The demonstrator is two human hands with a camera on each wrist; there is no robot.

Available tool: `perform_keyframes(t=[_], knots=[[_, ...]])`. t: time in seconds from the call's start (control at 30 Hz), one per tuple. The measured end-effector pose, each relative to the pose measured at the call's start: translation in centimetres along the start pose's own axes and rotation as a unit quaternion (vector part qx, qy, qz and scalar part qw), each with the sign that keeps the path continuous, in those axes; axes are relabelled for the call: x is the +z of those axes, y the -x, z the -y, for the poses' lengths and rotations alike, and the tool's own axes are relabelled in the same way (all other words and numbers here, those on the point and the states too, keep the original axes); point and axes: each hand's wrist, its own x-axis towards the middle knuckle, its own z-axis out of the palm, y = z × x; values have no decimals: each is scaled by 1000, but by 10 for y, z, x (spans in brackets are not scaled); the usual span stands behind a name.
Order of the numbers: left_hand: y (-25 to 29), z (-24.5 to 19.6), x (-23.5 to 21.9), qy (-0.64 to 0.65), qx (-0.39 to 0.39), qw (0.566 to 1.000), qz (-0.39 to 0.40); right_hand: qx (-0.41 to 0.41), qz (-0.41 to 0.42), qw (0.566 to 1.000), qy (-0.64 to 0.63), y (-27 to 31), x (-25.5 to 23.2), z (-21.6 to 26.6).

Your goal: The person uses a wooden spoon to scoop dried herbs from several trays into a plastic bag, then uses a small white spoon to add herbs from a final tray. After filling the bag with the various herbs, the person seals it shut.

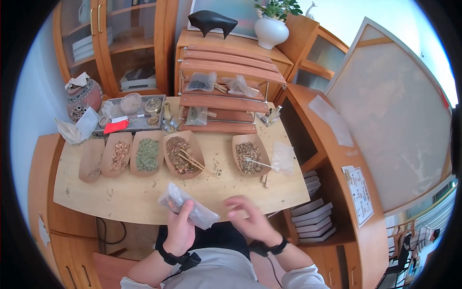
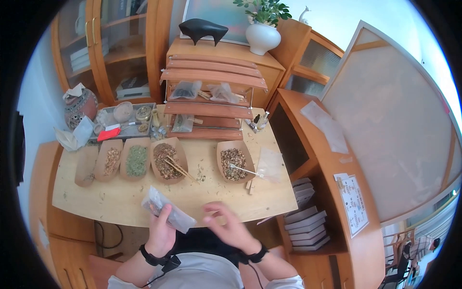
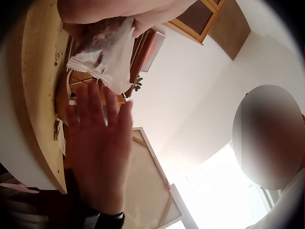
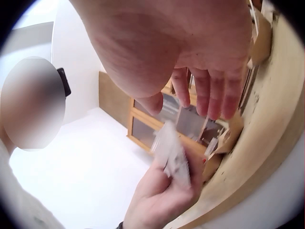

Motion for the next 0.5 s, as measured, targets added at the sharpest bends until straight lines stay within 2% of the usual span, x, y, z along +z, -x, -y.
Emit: perform_keyframes(t=[0.1, 0.17, 0.27, 0.43, 0.5], knots=[[-1, -10, -1, 17, -11, 1000, -13, 112, -164, 975, 94, -3, -48, -28], [-3, -11, -7, 28, -24, 999, -10, 121, -231, 951, 168, -6, -77, -55], [-2, -10, -9, 30, -31, 999, -10, 178, -204, 933, 238, -7, -99, -79], [-1, -5, -7, 29, -49, 998, -2, 260, -145, 884, 361, -25, -102, -64], [-1, -7, -7, 23, -55, 998, 7, 242, -131, 884, 378, -26, -105, -73]])
